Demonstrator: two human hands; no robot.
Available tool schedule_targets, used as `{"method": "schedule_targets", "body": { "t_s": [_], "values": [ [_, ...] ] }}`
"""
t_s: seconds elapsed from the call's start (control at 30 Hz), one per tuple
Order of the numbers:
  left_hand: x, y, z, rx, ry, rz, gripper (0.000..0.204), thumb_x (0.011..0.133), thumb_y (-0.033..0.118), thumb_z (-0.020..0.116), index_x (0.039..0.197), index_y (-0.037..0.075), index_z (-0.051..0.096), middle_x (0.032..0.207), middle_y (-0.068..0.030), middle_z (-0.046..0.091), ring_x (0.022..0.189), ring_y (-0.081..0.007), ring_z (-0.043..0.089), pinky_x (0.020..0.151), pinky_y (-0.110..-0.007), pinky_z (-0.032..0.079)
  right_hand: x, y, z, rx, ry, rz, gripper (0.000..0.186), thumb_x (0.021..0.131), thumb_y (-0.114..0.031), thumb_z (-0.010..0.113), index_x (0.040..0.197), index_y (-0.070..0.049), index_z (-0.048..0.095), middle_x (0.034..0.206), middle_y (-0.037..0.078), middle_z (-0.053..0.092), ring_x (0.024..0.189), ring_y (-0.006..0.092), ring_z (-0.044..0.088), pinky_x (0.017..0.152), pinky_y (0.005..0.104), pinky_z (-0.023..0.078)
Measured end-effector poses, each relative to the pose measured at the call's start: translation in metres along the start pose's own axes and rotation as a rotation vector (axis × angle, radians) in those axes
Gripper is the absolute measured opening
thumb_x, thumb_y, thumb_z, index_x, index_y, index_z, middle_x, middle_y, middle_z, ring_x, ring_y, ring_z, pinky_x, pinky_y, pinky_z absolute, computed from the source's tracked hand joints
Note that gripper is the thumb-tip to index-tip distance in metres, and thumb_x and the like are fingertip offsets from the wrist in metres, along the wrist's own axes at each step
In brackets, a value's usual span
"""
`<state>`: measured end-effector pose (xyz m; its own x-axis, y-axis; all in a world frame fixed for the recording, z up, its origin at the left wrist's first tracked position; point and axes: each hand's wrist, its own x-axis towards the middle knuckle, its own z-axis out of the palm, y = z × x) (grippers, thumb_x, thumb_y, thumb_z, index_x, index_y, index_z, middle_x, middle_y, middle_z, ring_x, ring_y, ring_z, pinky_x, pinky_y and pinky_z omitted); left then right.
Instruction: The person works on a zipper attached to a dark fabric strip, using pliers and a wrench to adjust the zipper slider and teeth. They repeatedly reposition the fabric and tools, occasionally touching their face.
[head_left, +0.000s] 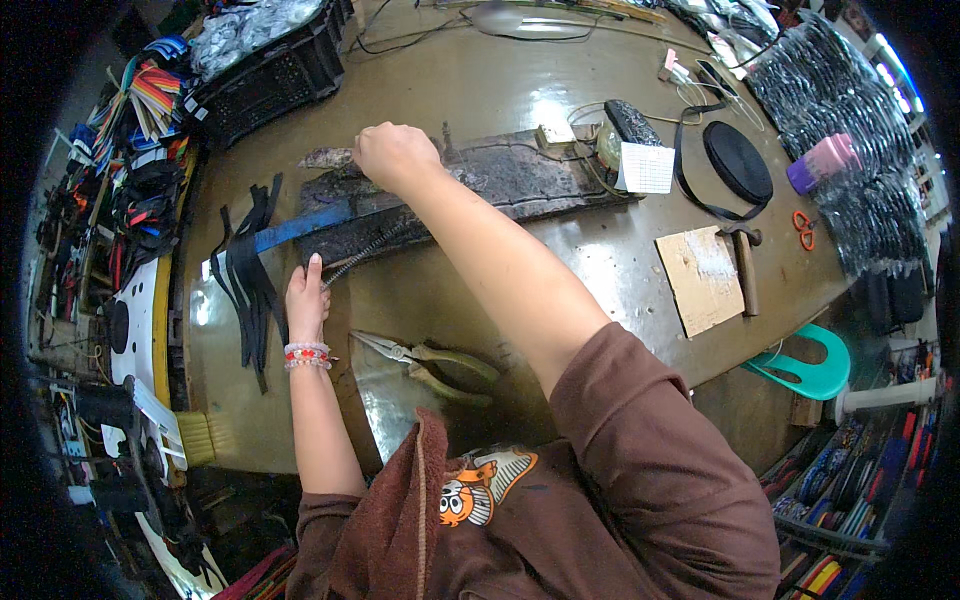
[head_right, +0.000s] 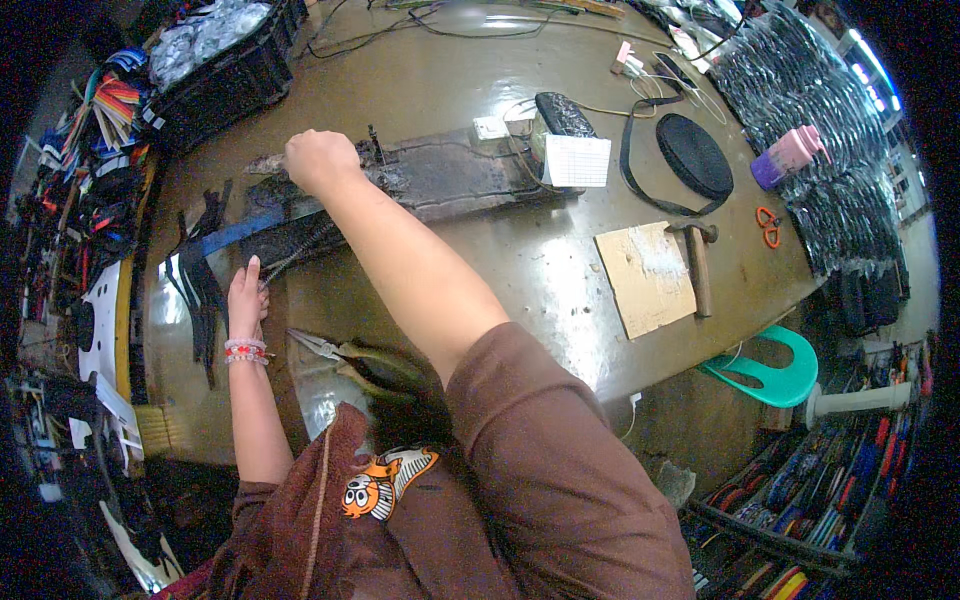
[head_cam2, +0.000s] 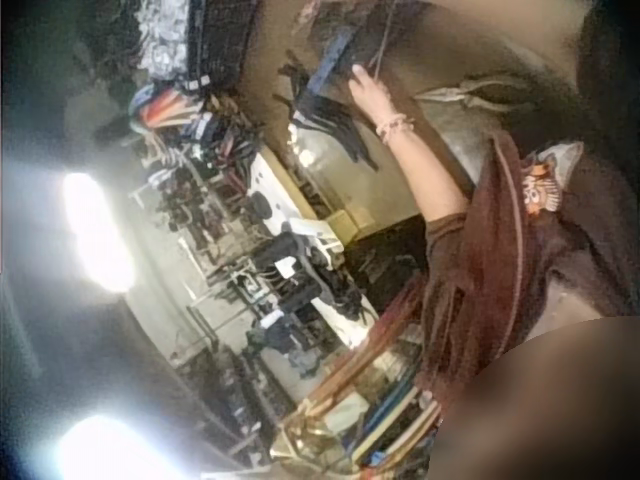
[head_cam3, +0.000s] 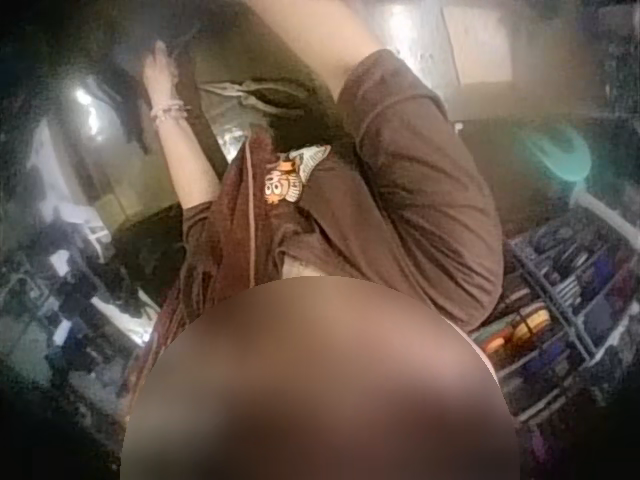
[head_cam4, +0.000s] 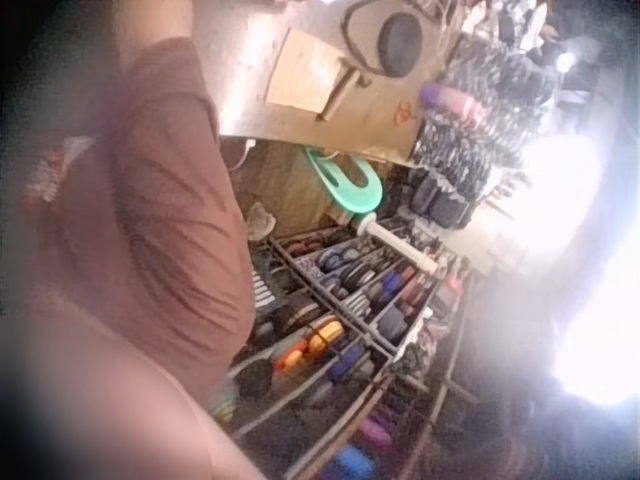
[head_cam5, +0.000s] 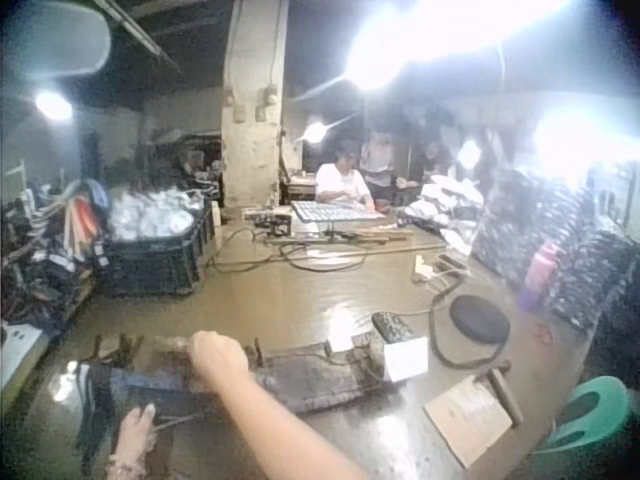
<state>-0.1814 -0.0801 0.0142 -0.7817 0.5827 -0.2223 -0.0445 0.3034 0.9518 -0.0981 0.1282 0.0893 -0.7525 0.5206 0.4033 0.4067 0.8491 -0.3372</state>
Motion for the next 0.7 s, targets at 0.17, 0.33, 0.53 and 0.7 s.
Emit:
{"method": "schedule_targets", "body": {
  "t_s": [0.17, 0.33, 0.53, 0.7],
  "values": [
    [0.003, -0.002, -0.001, 0.115, 0.035, 0.03, 0.041, 0.088, 0.047, 0.052, 0.076, 0.009, 0.041, 0.054, 0.0036, 0.038, 0.041, -0.0058, 0.039, 0.033, -0.022, 0.027, -0.011, -0.006, 0.001, -0.027, 0.06, -0.047, 0.028, 0.082, -0.024, 0.048, 0.068, -0.005, 0.063, 0.067, 0.018, 0.063, 0.066, 0.0318, 0.065, 0.06, 0.0411, 0.052],
    [0.005, -0.004, 0.0, 0.122, 0.054, 0.054, 0.045, 0.087, 0.048, 0.051, 0.073, 0.007, 0.042, 0.052, 0.0012, 0.041, 0.039, -0.008, 0.04, 0.034, -0.023, 0.029, -0.034, -0.024, 0.01, -0.018, 0.265, -0.113, 0.026, 0.084, -0.025, 0.051, 0.072, -0.003, 0.059, 0.065, 0.016, 0.062, 0.059, 0.0304, 0.063, 0.055, 0.04, 0.05],
    [0.004, -0.003, 0.001, 0.085, 0.057, 0.066, 0.044, 0.087, 0.048, 0.052, 0.073, 0.008, 0.041, 0.05, 0.0006, 0.041, 0.037, -0.0069, 0.037, 0.032, -0.022, 0.026, -0.021, -0.021, 0.006, 0.036, 0.281, 0.036, 0.028, 0.086, -0.028, 0.052, 0.076, -0.002, 0.054, 0.065, 0.017, 0.062, 0.061, 0.0316, 0.063, 0.053, 0.0397, 0.05],
    [0.005, -0.006, -0.002, 0.063, 0.032, 0.045, 0.044, 0.087, 0.05, 0.052, 0.073, 0.009, 0.041, 0.05, 0.0014, 0.04, 0.037, -0.0067, 0.037, 0.032, -0.023, 0.025, -0.014, -0.026, 0.013, 0.016, 0.298, 0.135, 0.024, 0.085, -0.025, 0.051, 0.079, -0.002, 0.053, 0.066, 0.016, 0.061, 0.063, 0.031, 0.064, 0.054, 0.0383, 0.051]
  ]
}}
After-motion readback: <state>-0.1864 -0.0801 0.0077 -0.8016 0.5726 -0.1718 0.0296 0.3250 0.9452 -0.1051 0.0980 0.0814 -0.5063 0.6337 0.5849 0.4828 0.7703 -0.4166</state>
